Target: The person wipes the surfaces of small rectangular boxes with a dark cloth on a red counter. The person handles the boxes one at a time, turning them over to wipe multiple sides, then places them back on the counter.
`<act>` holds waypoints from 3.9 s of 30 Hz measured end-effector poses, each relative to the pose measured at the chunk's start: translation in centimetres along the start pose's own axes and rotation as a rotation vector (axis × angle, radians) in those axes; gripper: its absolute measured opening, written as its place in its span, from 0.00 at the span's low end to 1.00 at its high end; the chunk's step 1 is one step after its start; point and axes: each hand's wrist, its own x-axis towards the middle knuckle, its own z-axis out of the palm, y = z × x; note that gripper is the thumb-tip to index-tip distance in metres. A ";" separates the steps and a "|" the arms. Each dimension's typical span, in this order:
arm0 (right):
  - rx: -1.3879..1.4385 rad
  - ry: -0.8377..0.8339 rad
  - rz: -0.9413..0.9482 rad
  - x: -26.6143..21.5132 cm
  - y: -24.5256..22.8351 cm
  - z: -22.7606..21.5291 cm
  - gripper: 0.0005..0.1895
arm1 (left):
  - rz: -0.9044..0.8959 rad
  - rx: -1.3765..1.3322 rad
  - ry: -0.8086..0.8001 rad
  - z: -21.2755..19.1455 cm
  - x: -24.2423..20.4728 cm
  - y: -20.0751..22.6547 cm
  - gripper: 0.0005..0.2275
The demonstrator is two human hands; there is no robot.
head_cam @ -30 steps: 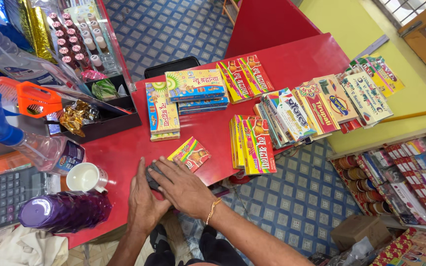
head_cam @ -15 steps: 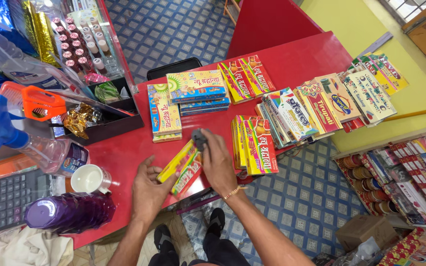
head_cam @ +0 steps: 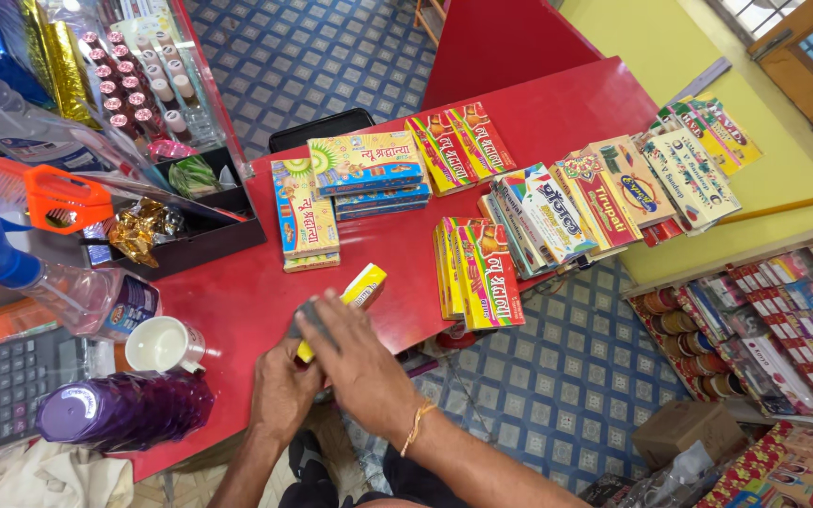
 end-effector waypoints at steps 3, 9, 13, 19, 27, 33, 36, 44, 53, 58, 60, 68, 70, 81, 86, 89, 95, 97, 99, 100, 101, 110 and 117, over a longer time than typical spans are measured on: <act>-0.020 0.007 0.033 0.7 1.5 -0.3 0.34 | 0.115 0.021 0.029 -0.5 -0.1 0.1 0.15; -0.128 0.057 0.062 0.7 1.5 0.3 0.33 | 0.029 0.177 0.012 -0.1 0.5 -0.6 0.11; -0.004 -0.025 -0.030 -0.7 -2.3 1.7 0.34 | -0.068 0.122 -0.061 -0.6 0.9 -1.6 0.10; 0.167 0.111 0.383 -0.3 0.5 -2.0 0.34 | 0.631 0.563 0.187 -1.4 0.1 -0.9 0.29; 0.108 0.174 0.403 0.2 3.4 -1.2 0.33 | 0.431 0.513 0.023 -2.1 -1.3 -1.2 0.44; -0.026 -0.054 -0.111 -0.8 1.4 2.9 0.34 | 0.202 0.294 0.044 -1.7 -0.3 -1.6 0.55; -0.010 -0.052 -0.044 -0.2 2.8 1.9 0.33 | 0.301 0.309 0.090 -1.5 -0.4 -2.1 0.54; 0.080 -0.096 -0.157 -0.6 1.8 2.5 0.30 | 0.145 0.324 0.079 -0.9 -0.2 -1.3 0.53; 0.151 0.156 0.222 -0.8 8.2 1.5 0.29 | 0.016 -0.071 0.102 1.7 0.5 -0.4 0.50; 0.368 0.073 0.355 0.1 8.2 -1.3 0.25 | -0.119 -0.293 0.268 3.7 1.1 -0.3 0.44; 0.369 0.162 0.308 0.7 8.0 -3.6 0.23 | -0.042 -0.167 0.329 3.2 0.5 -0.5 0.42; 0.035 0.135 0.001 2.1 6.7 -3.5 0.33 | -0.055 -0.176 0.266 2.3 0.0 -1.7 0.22; 0.031 0.105 0.034 1.2 5.4 -2.1 0.34 | -0.032 -0.139 0.242 1.8 0.0 -2.0 0.18; 0.158 0.219 0.399 1.7 3.6 -1.5 0.29 | 0.166 -0.167 0.235 -0.3 -1.2 -0.9 0.12; 0.360 0.343 0.571 0.8 5.1 0.7 0.24 | 0.349 0.014 0.223 -1.8 -1.7 1.4 0.12; 0.789 0.347 0.894 0.1 5.3 1.9 0.19 | 0.516 0.083 0.193 -2.7 -2.4 2.3 0.14; 0.796 0.366 0.916 -1.2 3.7 2.7 0.16 | 0.539 0.122 0.130 -4.4 -4.7 4.4 0.13; 0.567 0.244 0.869 -1.9 2.3 1.9 0.16 | 0.358 0.085 0.094 -4.8 -5.4 5.4 0.13; 0.809 0.108 0.803 -2.8 1.0 0.5 0.18 | 0.323 -0.059 -0.019 -6.1 -5.2 6.0 0.12; 0.930 0.037 0.767 -3.2 0.5 -0.3 0.19 | 0.301 -0.130 -0.075 -6.9 -5.0 6.1 0.11; 0.969 -0.061 0.755 -3.9 0.2 -1.1 0.20 | 0.295 -0.122 -0.165 -7.9 -5.0 6.2 0.12; 1.383 -0.267 0.722 -10.1 -4.7 -1.5 0.46 | 0.192 -0.332 -0.876 -10.8 -6.2 5.0 0.14; 1.035 -0.159 0.948 -11.8 -10.7 -1.6 0.56 | 0.410 -0.279 -0.777 -11.3 -8.8 3.5 0.20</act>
